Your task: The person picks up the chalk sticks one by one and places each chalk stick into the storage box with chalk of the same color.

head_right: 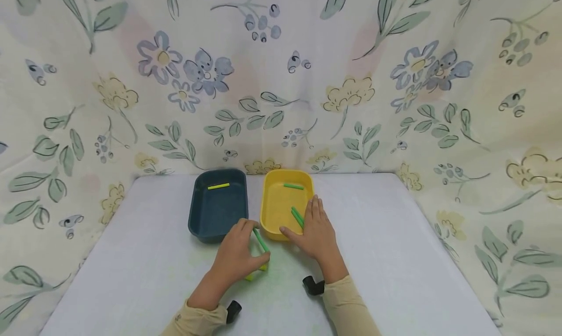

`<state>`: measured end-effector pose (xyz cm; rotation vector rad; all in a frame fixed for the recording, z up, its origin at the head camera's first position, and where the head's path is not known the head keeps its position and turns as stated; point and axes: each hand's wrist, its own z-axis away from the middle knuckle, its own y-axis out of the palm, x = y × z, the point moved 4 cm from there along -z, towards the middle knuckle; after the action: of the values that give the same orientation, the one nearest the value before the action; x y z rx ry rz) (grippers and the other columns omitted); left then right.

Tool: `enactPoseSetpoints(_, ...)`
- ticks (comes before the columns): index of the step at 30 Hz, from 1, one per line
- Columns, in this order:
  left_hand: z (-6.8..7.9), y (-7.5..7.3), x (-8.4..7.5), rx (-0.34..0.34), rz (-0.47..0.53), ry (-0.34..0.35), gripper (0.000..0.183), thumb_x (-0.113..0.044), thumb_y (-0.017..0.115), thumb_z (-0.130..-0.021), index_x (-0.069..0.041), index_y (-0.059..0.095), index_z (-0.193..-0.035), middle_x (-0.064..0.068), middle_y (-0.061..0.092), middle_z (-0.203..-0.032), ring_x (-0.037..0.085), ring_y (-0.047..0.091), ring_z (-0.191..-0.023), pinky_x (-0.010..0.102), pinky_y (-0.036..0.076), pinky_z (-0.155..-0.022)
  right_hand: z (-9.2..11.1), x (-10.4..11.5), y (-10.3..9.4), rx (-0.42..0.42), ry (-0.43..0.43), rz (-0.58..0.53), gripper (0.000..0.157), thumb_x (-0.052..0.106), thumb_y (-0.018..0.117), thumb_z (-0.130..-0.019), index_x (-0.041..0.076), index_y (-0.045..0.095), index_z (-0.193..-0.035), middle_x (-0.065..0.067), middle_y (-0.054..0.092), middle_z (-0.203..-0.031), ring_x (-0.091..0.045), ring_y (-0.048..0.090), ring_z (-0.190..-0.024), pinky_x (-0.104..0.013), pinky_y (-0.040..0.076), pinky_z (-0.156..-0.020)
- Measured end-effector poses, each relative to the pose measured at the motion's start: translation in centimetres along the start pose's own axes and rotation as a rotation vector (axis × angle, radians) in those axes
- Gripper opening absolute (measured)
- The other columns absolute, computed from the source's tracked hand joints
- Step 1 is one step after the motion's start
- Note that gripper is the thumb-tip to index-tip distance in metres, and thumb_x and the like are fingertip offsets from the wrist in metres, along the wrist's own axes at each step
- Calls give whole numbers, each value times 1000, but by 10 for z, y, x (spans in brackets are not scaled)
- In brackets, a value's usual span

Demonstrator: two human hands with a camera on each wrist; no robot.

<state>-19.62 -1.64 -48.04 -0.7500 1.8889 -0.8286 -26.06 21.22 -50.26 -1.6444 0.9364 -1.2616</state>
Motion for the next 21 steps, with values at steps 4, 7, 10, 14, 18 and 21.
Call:
enactPoseSetpoints(4, -2, -1, -1, -6, 3, 5, 65, -41, 91, -77, -9, 65, -127, 7, 63, -117, 20, 59, -98, 41, 57, -84, 0, -1, 1, -4, -2, 5, 128, 86, 54, -90, -10, 14, -166, -27, 7, -176, -43, 12, -165, -60, 32, -127)
enactPoseSetpoints(7, -4, -1, -3, -9, 11, 10, 63, -39, 91, -78, -10, 65, -126, 6, 63, -118, 20, 60, -99, 41, 58, -85, 0, -1, 1, -9, -4, 8, 127, 86, 54, -90, -10, 15, -165, -27, 7, -176, -44, 13, -165, -61, 32, -127)
enactPoseSetpoints(10, -6, -3, -5, -9, 21, 15, 64, -38, 92, -78, -9, 65, -128, 6, 63, -120, 21, 62, -103, 42, 59, -88, 0, -1, 1, -8, -2, 7, 127, 85, 54, -90, -10, 16, -165, -27, 7, -176, -44, 12, -165, -61, 32, -127)
enactPoseSetpoints(14, -10, -5, -6, -7, 42, 22, 65, -37, 91, -78, -9, 64, -130, 6, 63, -123, 23, 64, -108, 43, 60, -91, 0, -2, 1, -7, 2, 4, 128, 86, 53, -90, -10, 15, -165, -27, 6, -176, -43, 12, -165, -61, 32, -127)
enactPoseSetpoints(18, -12, -6, -5, -9, 53, 26, 64, -35, 91, -78, -9, 64, -131, 6, 63, -124, 24, 65, -109, 44, 60, -92, 0, -2, 2, -3, 6, 0, 128, 87, 52, -90, -9, 15, -166, -27, 6, -177, -43, 11, -165, -62, 32, -126)
enactPoseSetpoints(21, -14, -5, -4, -13, 54, 27, 64, -35, 92, -78, -10, 64, -131, 6, 63, -124, 24, 65, -109, 44, 59, -92, 0, -2, 2, 1, 8, 2, 129, 88, 51, -90, -9, 15, -166, -26, 6, -177, -43, 11, -165, -62, 31, -126)
